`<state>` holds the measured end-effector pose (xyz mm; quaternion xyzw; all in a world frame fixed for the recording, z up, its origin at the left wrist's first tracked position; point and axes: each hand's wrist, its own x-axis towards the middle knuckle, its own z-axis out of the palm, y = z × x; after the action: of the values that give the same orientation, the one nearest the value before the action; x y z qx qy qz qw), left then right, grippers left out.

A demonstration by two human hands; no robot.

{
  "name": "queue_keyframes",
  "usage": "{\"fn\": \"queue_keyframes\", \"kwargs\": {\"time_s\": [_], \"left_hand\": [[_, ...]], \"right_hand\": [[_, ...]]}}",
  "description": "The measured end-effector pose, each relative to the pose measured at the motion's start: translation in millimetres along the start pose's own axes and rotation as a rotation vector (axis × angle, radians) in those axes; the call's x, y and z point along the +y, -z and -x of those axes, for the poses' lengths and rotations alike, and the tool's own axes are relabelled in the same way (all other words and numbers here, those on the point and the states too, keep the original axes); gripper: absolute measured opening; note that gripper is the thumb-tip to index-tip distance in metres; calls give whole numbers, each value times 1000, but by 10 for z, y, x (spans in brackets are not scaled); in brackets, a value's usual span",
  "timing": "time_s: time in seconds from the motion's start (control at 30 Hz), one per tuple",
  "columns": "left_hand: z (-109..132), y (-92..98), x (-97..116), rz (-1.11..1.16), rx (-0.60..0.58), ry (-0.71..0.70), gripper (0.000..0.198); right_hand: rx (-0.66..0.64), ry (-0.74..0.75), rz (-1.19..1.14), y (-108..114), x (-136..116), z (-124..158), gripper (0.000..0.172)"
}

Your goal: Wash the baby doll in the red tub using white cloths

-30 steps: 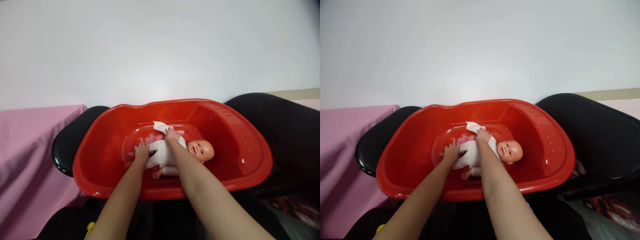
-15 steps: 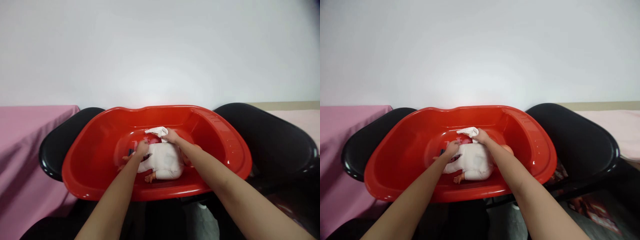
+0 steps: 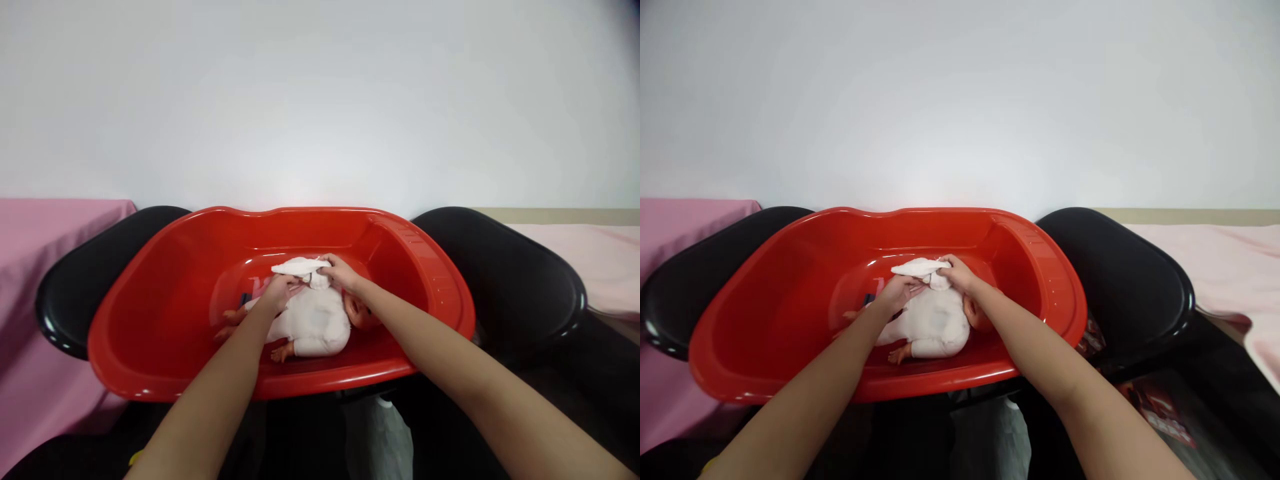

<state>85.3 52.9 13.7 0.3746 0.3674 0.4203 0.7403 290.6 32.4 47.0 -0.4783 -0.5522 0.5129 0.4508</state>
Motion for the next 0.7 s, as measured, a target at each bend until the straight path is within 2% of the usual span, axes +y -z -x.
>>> {"fn": "queue_keyframes", "kwargs": {"time_s": [0.07,0.13,0.23,0.3,0.4,0.5,0.53,0.63,0.7], "left_hand": [[41,-13,41,15,7,12,39],[72,-45,74,-12,2,3,35],[118,-94,102,-22,-25,-41,35],[144,-107,109,-13,-16,-61,37],[157,-92,109,-19,-6,-69,36],[129,-53,102,-7,-4,-80,34],[115,-40,99,-4,-3,-78,32],[77,-21,94,-22,-16,-56,29],[64,-28,94,-42,-16,-51,29]], "right_hand": [[-57,-9,-151,23,-44,45,40],[-44,5,-144,49,-91,43,36],[33,-41,252,87,-110,-13,26],[112,-61,514,104,-93,-47,29],[191,30,710,99,-108,-45,25],[136,177,944,43,-232,9,14],[107,199,1003,15,-288,31,16],[-26,128,1111,-71,-413,81,41],[-120,31,1152,-103,-420,92,45]]}}
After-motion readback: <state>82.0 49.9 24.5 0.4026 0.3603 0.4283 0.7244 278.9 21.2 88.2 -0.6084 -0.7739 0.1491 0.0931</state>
